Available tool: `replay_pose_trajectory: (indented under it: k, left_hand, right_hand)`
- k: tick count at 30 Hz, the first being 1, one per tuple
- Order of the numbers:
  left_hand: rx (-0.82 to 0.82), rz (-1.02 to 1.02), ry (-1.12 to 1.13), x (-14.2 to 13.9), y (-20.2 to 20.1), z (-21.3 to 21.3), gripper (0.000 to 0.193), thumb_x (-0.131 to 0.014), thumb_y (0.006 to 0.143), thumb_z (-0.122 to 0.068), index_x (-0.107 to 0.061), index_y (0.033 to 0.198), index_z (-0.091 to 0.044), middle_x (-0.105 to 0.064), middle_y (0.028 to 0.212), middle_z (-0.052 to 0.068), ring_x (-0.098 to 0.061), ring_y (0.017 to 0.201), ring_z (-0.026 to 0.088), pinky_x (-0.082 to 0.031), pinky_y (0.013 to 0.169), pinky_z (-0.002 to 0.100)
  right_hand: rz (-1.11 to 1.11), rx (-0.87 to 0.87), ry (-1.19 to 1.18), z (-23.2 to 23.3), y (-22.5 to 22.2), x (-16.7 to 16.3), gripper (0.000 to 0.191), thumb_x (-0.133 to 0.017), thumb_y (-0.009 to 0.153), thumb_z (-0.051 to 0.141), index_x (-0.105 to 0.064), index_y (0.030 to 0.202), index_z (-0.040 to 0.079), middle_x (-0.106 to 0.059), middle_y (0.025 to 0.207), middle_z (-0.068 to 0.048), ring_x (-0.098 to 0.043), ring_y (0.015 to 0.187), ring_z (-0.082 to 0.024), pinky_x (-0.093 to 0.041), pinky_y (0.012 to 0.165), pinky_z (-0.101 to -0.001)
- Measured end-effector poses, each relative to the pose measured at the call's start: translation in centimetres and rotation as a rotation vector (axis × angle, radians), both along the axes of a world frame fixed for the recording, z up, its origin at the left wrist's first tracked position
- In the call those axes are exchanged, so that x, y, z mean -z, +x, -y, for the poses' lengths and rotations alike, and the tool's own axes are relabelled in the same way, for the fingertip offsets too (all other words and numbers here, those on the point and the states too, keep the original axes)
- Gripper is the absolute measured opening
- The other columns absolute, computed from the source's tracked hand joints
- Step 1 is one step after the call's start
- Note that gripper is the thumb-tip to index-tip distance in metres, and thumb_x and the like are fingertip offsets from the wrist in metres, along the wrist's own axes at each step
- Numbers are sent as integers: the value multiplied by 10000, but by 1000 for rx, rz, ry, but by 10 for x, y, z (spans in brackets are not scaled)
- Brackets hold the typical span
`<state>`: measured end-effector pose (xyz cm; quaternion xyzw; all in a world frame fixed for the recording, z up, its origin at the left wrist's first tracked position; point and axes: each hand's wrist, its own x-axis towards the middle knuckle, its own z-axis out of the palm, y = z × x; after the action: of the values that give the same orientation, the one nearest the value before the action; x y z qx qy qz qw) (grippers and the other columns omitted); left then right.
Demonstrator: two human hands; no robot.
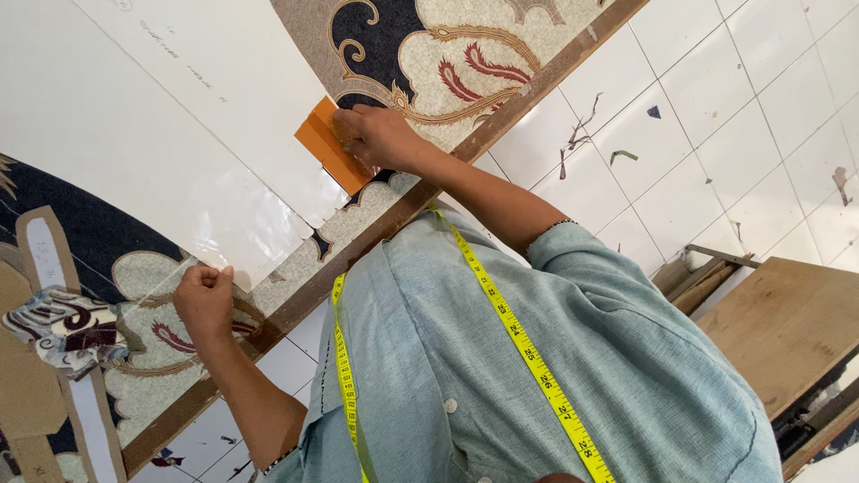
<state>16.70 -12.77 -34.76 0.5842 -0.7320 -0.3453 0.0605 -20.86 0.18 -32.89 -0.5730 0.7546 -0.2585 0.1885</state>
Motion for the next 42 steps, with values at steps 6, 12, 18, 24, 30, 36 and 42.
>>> replay_pose_trajectory:
  k: [6, 12, 18, 24, 30, 36, 42]
  left_hand:
    - [-13, 37, 13, 5, 2, 2, 229, -827, 914, -179, -687, 928, 2, -707, 835, 127, -657, 730, 218, -528, 657, 396]
    - [102, -8, -78, 23, 14, 8, 225, -834, 878, -152, -684, 943, 3, -722, 869, 153, -685, 759, 227, -546, 723, 392]
    - [33, 71, -55, 40, 26, 14, 252, -854, 845, -190, -665, 873, -26, -722, 830, 132, -673, 723, 262, -514, 660, 398]
    - [-56, 8, 29, 30, 26, 12, 204, -829, 862, -172, -667, 874, -50, -724, 781, 84, -689, 689, 181, -525, 634, 370]
    - [-75, -47, 62, 22, 23, 10, 196, -821, 861, -143, -657, 870, -36, -709, 759, 87, -684, 674, 180, -527, 618, 343]
    - [-69, -101, 30, 14, 22, 10, 200, -823, 846, -131, -655, 862, -25, -714, 754, 96, -693, 669, 182, -532, 617, 345]
    - [-42, -123, 6, 2, 24, 12, 209, -811, 870, -132, -644, 838, -12, -698, 737, 109, -671, 644, 195, -519, 598, 363]
  right_hand:
    - [12, 36, 221, -10, 15, 6, 794, -853, 803, 470, -503, 1430, 132, -589, 1146, -192, -699, 886, -373, -551, 747, -481]
    - [-58, -16, 85, -21, 21, 24, 888, -918, 702, 484, -511, 1391, 98, -561, 1194, -240, -688, 854, -424, -560, 710, -496]
    - [-96, -45, 50, -17, 20, 39, 808, -944, 748, 443, -573, 1365, 77, -605, 1130, -198, -688, 828, -406, -566, 701, -485]
    - [-162, -68, -3, -15, 29, 41, 870, -964, 739, 468, -577, 1399, 54, -595, 1113, -190, -692, 828, -374, -566, 685, -472]
    - [-166, -66, 41, -15, 30, 41, 843, -966, 759, 450, -578, 1393, 53, -593, 1105, -190, -687, 791, -350, -572, 657, -460]
    - [-188, -71, 22, -13, 38, 28, 792, -977, 778, 440, -589, 1371, 84, -592, 1088, -179, -684, 799, -352, -566, 648, -455]
    - [-192, -87, 6, -6, 50, 3, 840, -972, 796, 469, -562, 1422, 89, -579, 1076, -168, -667, 750, -309, -559, 618, -431]
